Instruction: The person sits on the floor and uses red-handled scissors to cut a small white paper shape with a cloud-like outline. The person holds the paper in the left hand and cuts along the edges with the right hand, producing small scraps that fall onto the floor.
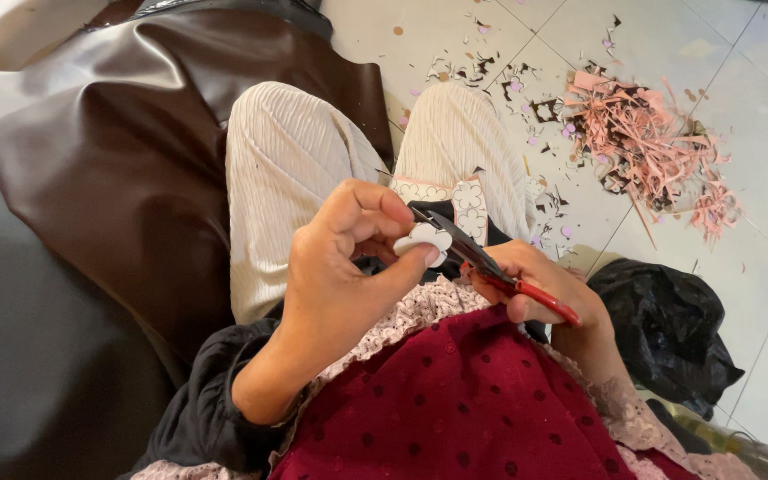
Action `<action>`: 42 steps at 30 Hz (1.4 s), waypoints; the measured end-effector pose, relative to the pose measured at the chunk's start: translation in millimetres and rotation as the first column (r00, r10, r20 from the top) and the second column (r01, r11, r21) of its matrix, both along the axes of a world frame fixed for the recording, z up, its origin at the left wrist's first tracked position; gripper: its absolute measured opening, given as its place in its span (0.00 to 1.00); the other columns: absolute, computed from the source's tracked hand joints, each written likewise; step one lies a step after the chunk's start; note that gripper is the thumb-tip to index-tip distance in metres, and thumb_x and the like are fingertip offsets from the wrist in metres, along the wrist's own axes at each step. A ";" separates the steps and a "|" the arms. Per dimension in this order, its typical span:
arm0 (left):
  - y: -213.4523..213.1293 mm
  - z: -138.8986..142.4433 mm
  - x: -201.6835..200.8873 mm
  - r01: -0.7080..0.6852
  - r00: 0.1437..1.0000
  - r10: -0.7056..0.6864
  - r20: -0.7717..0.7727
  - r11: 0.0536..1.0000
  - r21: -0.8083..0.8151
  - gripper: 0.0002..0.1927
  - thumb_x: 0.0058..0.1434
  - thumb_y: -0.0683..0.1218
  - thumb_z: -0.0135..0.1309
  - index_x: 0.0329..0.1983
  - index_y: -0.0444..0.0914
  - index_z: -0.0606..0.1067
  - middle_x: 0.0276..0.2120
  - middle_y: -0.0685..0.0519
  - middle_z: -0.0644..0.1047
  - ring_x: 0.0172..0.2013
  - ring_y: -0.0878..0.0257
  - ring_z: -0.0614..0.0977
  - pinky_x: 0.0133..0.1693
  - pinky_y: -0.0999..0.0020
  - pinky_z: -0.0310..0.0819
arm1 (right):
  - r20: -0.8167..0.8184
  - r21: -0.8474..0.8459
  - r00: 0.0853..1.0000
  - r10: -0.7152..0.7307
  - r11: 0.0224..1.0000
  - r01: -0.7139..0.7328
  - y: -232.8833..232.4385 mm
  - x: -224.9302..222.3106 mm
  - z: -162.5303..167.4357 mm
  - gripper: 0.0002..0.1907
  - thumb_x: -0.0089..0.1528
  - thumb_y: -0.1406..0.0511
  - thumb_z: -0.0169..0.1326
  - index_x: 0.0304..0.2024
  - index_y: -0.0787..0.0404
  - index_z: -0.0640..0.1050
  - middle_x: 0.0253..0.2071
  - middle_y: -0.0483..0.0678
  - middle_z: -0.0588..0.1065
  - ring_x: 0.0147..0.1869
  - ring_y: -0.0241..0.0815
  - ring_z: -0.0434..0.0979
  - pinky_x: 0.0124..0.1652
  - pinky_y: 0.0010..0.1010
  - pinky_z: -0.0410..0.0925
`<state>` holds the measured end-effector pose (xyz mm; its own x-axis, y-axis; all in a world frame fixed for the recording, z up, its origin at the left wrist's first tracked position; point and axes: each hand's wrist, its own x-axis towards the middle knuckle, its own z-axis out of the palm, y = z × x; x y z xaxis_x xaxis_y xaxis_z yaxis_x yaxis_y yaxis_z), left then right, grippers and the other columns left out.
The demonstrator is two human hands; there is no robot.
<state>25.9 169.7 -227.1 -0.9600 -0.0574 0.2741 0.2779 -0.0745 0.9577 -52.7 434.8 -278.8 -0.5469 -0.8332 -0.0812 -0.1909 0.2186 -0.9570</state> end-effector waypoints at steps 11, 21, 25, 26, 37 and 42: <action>-1.1 1.7 0.7 0.025 1.000 -0.025 0.012 0.999 0.042 0.17 0.61 0.34 0.63 0.48 0.35 0.69 0.36 0.52 0.83 0.35 0.75 0.81 0.37 0.81 0.76 | -0.033 0.067 0.999 -0.020 0.997 0.022 6.1 0.8 -7.9 0.49 0.44 0.19 0.42 0.24 0.57 0.67 0.21 0.36 0.62 0.25 0.30 0.58 0.25 0.26 0.54; -0.8 1.3 1.6 0.006 0.999 -0.009 0.035 0.997 0.082 0.18 0.61 0.34 0.63 0.48 0.36 0.68 0.36 0.52 0.83 0.35 0.74 0.81 0.38 0.80 0.76 | -0.086 -0.034 0.996 0.031 0.999 -0.034 -14.8 11.6 20.1 0.44 0.51 0.23 0.42 0.29 0.57 0.66 0.25 0.36 0.62 0.28 0.28 0.59 0.29 0.22 0.55; -0.2 1.1 1.5 -0.005 0.999 0.001 0.046 0.996 0.085 0.18 0.62 0.34 0.63 0.49 0.36 0.68 0.36 0.51 0.83 0.35 0.73 0.81 0.39 0.80 0.77 | -0.077 -0.088 0.874 -0.480 0.876 0.474 -17.1 66.8 42.1 0.40 0.60 0.35 0.50 0.48 0.65 0.75 0.38 0.40 0.69 0.38 0.31 0.66 0.36 0.23 0.61; 0.0 1.0 1.4 -0.005 0.998 0.000 0.056 0.996 0.092 0.18 0.61 0.34 0.63 0.49 0.36 0.68 0.36 0.51 0.83 0.35 0.73 0.81 0.39 0.80 0.77 | -0.066 -0.099 0.880 -0.470 0.881 0.463 -15.9 73.2 42.8 0.38 0.61 0.38 0.50 0.49 0.66 0.75 0.39 0.40 0.69 0.39 0.31 0.66 0.37 0.24 0.61; 0.3 -0.3 0.6 0.003 0.995 -0.021 0.098 0.983 0.182 0.19 0.62 0.33 0.62 0.50 0.36 0.66 0.35 0.51 0.82 0.35 0.73 0.82 0.36 0.81 0.77 | -0.039 0.015 0.999 0.017 1.000 -0.016 -2.3 -2.4 1.5 0.48 0.44 0.19 0.41 0.23 0.56 0.63 0.21 0.35 0.61 0.25 0.30 0.58 0.26 0.27 0.54; 3.6 -2.1 -1.3 -0.018 0.994 -0.010 0.112 0.969 0.245 0.20 0.62 0.32 0.61 0.52 0.36 0.67 0.38 0.51 0.80 0.34 0.72 0.81 0.32 0.82 0.73 | -0.030 0.012 0.998 -0.054 0.998 0.054 -4.5 10.1 6.6 0.48 0.48 0.21 0.42 0.25 0.58 0.65 0.21 0.36 0.59 0.25 0.31 0.56 0.27 0.27 0.53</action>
